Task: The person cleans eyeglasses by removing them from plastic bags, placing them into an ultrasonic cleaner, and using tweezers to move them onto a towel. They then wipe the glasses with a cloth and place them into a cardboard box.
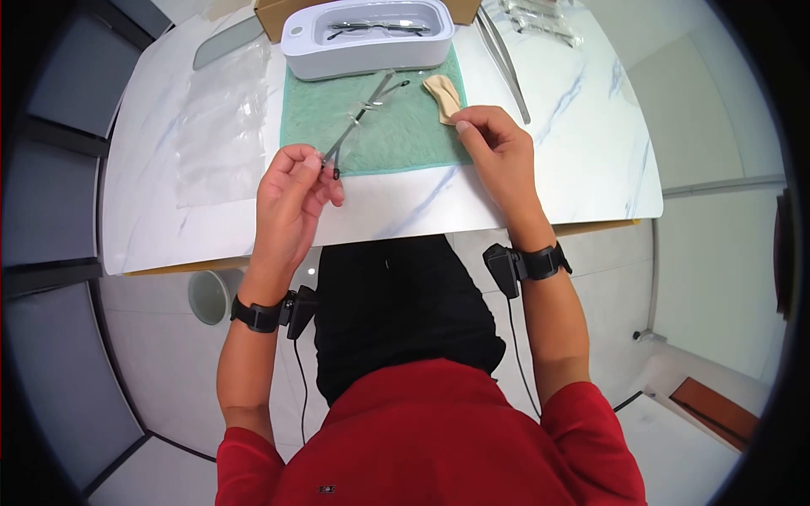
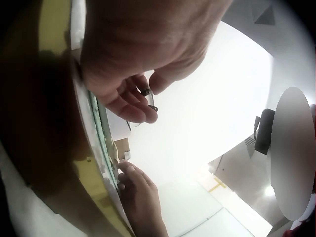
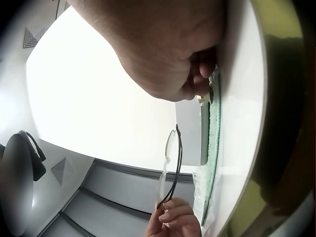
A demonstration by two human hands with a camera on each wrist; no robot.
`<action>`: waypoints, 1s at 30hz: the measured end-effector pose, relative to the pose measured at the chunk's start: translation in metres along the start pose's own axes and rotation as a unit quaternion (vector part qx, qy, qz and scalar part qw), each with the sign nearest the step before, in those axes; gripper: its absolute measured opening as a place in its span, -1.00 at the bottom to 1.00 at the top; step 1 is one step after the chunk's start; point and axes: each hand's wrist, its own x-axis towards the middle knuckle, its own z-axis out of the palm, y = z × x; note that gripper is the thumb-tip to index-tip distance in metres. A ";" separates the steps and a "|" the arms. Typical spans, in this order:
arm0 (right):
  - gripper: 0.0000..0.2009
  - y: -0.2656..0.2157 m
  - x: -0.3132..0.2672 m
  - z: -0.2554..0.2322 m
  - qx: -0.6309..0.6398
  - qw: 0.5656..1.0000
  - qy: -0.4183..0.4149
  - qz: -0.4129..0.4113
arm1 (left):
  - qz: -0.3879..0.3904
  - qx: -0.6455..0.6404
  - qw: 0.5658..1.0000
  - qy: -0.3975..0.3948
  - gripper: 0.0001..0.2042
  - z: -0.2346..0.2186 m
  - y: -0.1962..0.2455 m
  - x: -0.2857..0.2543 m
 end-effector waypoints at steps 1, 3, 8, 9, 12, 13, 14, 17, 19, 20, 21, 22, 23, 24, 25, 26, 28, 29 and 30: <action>-0.90 0.000 0.000 0.000 0.001 1.000 -0.002 -0.001 | 0.001 -0.003 1.000 -0.001 -0.89 -0.001 -0.001 0.002; -0.91 0.000 -0.001 -0.001 0.003 1.000 -0.007 -0.002 | 0.004 -0.008 1.000 -0.002 -0.89 -0.002 -0.003 0.004; -0.90 0.000 -0.002 0.000 0.002 1.000 -0.016 0.002 | -0.004 0.014 1.000 -0.010 -0.89 -0.004 -0.004 0.002; -0.90 0.000 -0.001 0.000 0.001 1.000 -0.016 0.008 | -0.002 0.016 1.000 -0.014 -0.89 -0.005 -0.006 0.003; -0.88 0.004 0.000 0.000 0.009 1.000 -0.025 -0.017 | 0.007 0.021 1.000 -0.022 -0.91 -0.004 -0.006 0.003; -0.87 0.000 0.000 0.000 -0.005 0.999 -0.027 -0.024 | 0.015 0.029 0.999 -0.023 -0.92 -0.003 -0.007 0.003; -0.87 0.002 0.000 0.000 0.000 0.999 -0.027 -0.024 | 0.018 0.044 0.999 -0.023 -0.92 -0.003 -0.008 0.002; -0.87 0.002 -0.001 0.000 -0.001 0.999 -0.029 -0.022 | 0.024 0.043 0.999 -0.020 -0.93 -0.005 -0.010 0.000; -0.87 0.000 -0.001 -0.001 -0.003 0.999 -0.028 -0.020 | 0.029 0.034 0.999 -0.021 -0.93 -0.005 -0.011 0.002; -0.87 0.000 -0.001 -0.001 -0.001 0.999 -0.027 -0.018 | 0.033 0.033 0.999 -0.023 -0.93 -0.005 -0.012 0.002; -0.87 0.001 -0.002 -0.001 0.002 0.999 -0.028 -0.015 | 0.036 0.034 0.999 -0.024 -0.93 -0.006 -0.012 0.001; -0.87 0.003 -0.002 -0.001 0.003 0.999 -0.029 -0.013 | 0.034 0.036 0.998 -0.023 -0.92 -0.005 -0.012 0.000; -0.87 0.004 -0.002 -0.002 -0.001 1.000 -0.025 -0.014 | 0.033 0.039 0.998 -0.021 -0.92 -0.005 -0.011 0.001; -0.87 0.003 -0.002 -0.002 -0.005 1.000 -0.024 -0.014 | 0.033 0.040 0.999 -0.016 -0.91 -0.004 -0.010 0.001; -0.87 0.004 -0.002 -0.002 -0.009 1.000 -0.025 -0.015 | 0.035 0.039 0.998 -0.019 -0.91 -0.004 -0.010 0.001; -0.86 0.006 -0.002 -0.003 -0.013 0.999 -0.028 -0.019 | 0.037 0.037 0.998 -0.020 -0.90 -0.004 -0.011 0.001; -0.85 0.010 -0.001 -0.004 -0.021 0.999 -0.032 -0.029 | 0.044 0.036 0.998 -0.024 -0.89 -0.007 -0.012 0.001; -0.83 0.010 0.000 -0.004 -0.027 0.999 -0.033 -0.033 | 0.048 0.036 0.998 -0.027 -0.89 -0.008 -0.014 0.002; -0.81 0.011 0.000 -0.005 -0.033 0.998 -0.033 -0.038 | 0.052 0.037 0.997 -0.032 -0.88 -0.009 -0.016 0.003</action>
